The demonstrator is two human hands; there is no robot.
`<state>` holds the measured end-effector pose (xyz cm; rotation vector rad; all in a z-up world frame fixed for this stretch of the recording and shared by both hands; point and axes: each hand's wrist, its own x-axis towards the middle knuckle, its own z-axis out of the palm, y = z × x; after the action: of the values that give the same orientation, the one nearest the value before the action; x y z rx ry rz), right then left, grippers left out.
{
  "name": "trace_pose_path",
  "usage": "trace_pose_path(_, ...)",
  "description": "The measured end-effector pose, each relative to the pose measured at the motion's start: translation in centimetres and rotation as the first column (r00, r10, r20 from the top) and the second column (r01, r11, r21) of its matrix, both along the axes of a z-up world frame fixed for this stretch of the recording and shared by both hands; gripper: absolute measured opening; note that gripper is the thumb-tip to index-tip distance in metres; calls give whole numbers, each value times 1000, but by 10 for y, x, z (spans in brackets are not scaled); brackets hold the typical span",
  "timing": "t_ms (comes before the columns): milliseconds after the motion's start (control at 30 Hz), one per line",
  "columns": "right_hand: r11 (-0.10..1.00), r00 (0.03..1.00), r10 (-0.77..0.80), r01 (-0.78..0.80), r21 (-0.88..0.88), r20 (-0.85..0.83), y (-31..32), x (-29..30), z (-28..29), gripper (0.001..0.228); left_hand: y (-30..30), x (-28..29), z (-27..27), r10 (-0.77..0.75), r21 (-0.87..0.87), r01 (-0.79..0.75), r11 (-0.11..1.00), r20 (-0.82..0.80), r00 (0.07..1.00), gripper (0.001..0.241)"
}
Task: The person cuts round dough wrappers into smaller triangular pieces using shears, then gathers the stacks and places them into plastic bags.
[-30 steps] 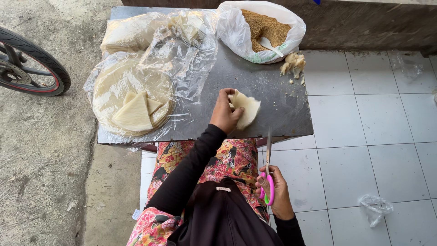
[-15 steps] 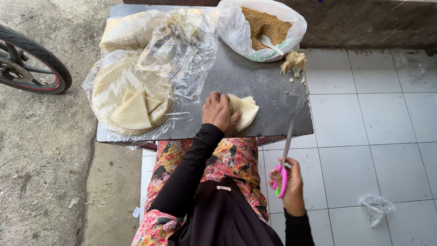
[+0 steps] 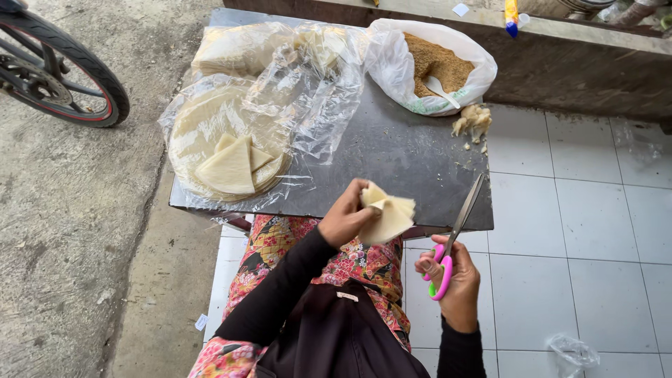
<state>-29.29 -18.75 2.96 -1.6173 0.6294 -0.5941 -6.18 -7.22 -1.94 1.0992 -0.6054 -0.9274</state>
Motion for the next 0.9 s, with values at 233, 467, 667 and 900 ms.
trace_pose_path(233,983,993,85,-97,159,82,40,35,-28,42,95,-19,-14,9,-49,-44,998,-560,828,38)
trace_pose_path(467,956,961,263,-272,114,82,64,83,-35,44,129,-17,16,76,114,-102,988,209,975,42)
trace_pose_path(667,893,944,242,-306,-328,-224,-8,88,15,59,167,-1,56,220,253,-429,867,578,786,66)
trace_pose_path(900,647,606,-253,-473,-598,-754,-86,105,54,63,199,33,41,520,84,-583,808,364,773,75)
